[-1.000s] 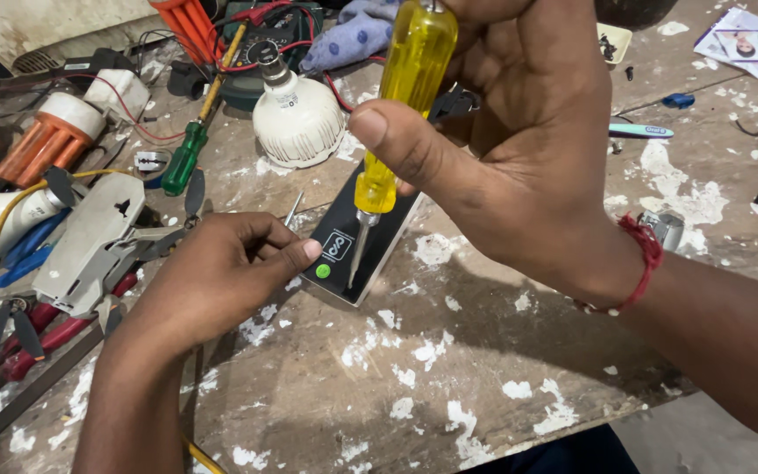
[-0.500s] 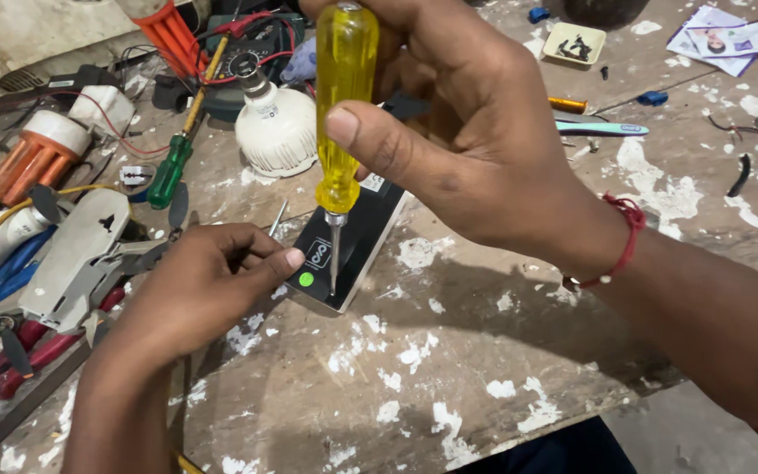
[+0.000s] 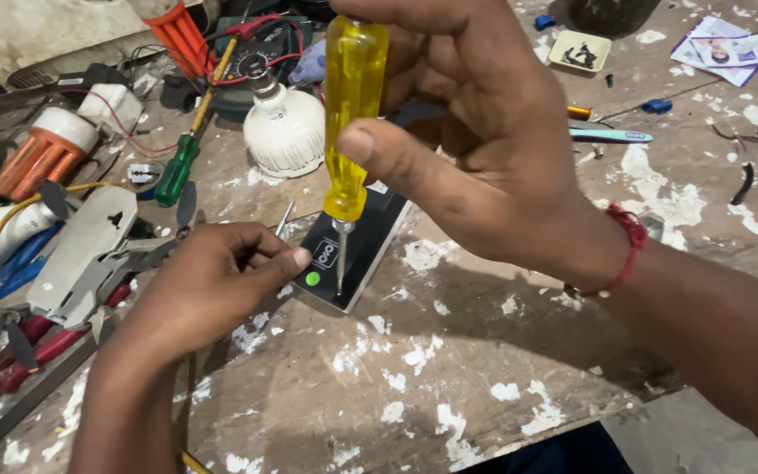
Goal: The person takes a black LED tube light fixture from a storage shelf, carries it to a workbench, and wipes its surface with a cloth. They then use a screwdriver to unscrew and pry open the fixture's end cap and housing on the bench.
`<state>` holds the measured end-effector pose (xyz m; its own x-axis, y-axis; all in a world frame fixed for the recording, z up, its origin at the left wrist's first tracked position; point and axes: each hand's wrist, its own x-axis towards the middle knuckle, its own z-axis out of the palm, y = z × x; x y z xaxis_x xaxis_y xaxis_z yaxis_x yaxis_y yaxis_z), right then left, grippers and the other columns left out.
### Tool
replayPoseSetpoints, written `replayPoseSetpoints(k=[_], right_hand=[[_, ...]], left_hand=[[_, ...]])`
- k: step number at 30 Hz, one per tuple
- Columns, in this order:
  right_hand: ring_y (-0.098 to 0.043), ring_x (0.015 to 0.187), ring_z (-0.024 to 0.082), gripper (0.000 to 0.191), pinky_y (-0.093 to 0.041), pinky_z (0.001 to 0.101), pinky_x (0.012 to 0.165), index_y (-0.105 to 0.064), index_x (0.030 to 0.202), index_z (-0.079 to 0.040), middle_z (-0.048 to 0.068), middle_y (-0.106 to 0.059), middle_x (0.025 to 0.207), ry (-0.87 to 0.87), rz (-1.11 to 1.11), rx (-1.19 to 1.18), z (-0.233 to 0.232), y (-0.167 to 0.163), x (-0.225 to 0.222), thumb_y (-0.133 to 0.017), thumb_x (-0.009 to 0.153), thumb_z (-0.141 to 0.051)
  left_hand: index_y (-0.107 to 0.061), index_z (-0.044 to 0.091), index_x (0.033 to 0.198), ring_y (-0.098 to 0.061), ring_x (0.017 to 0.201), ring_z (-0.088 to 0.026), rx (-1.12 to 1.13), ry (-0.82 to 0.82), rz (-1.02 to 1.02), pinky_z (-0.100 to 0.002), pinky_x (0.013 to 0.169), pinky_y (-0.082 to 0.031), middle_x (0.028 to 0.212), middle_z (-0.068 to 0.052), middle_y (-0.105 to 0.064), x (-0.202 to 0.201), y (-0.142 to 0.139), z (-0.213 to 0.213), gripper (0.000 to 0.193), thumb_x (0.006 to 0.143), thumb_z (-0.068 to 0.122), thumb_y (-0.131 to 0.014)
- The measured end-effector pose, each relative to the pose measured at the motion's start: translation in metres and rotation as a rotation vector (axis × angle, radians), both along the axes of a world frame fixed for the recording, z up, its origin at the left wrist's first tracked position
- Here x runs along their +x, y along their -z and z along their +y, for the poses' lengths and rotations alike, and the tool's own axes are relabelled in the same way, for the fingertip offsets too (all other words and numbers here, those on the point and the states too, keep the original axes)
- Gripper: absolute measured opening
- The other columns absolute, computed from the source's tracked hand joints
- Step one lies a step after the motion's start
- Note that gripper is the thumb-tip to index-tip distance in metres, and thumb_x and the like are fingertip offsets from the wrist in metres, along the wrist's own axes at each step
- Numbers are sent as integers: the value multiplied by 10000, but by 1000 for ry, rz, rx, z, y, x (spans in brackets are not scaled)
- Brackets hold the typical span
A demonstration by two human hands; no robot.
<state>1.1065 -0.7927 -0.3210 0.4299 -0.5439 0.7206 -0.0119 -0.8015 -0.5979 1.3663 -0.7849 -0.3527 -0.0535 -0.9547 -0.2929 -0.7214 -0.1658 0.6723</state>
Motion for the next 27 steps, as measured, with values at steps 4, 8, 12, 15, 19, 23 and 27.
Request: replayPoseSetpoints(k=[4, 8, 12, 15, 19, 23, 27], right_hand=[[-649, 1211, 149, 426, -589, 258, 1052, -352, 1533, -68, 121, -629, 1353, -27, 61, -92, 5, -2, -2, -610, 1195, -93], [-636, 1283, 165, 415, -570, 295, 1148, -322, 1530, -64, 112, -578, 1389, -89, 12, 1, 0, 0, -1, -564, 1196, -112], [-658, 1284, 156, 472, -560, 317, 1140, -348, 1485, -73, 84, -585, 1392, -108, -46, 101, -7, 3, -2, -637, 1123, -163], [-629, 1254, 137, 491, -582, 298, 1061, -385, 1475, -102, 57, -536, 1379, -134, -63, -28, -9, 7, -4, -734, 1131, -126], [-629, 1255, 120, 461, -606, 274, 1005, -425, 1420, -103, 42, -535, 1377, -84, -105, -4, -10, 10, -4, -780, 1125, -116], [-617, 1277, 120, 446, -583, 280, 1051, -424, 1458, -98, 42, -526, 1382, -87, -66, 10, -8, 9, -9, -747, 1154, -53], [-625, 1222, 138, 436, -592, 289, 1054, -424, 1454, -85, 67, -565, 1319, -122, -70, 92, -2, 4, -10, -732, 1148, -46]], left_hand=[[-776, 23, 849, -513, 532, -124, 8, -31, 15, -327, 492, -397, 576, -29, -614, 1, 0, 1, 366, 870, 388, -781], [-766, 23, 853, -537, 519, -130, 0, -2, 34, -327, 482, -417, 572, -41, -625, 1, 0, 1, 370, 865, 393, -781], [-760, 25, 853, -547, 515, -129, 0, -11, 26, -326, 479, -426, 572, -40, -634, 1, 0, 1, 370, 864, 394, -783], [-759, 21, 854, -536, 505, -137, 9, -17, 20, -336, 472, -414, 568, -46, -623, 0, -2, 1, 375, 866, 396, -781], [-762, 19, 855, -526, 494, -146, 36, -29, 37, -347, 466, -403, 564, -53, -620, -1, -3, 3, 374, 869, 393, -772], [-759, 27, 862, -536, 506, -144, 34, -29, 17, -341, 477, -407, 572, -52, -629, -2, -5, 3, 371, 869, 398, -774], [-758, 28, 860, -557, 520, -137, 35, -23, 12, -330, 489, -430, 583, -45, -643, -2, -6, 2, 370, 871, 398, -772]])
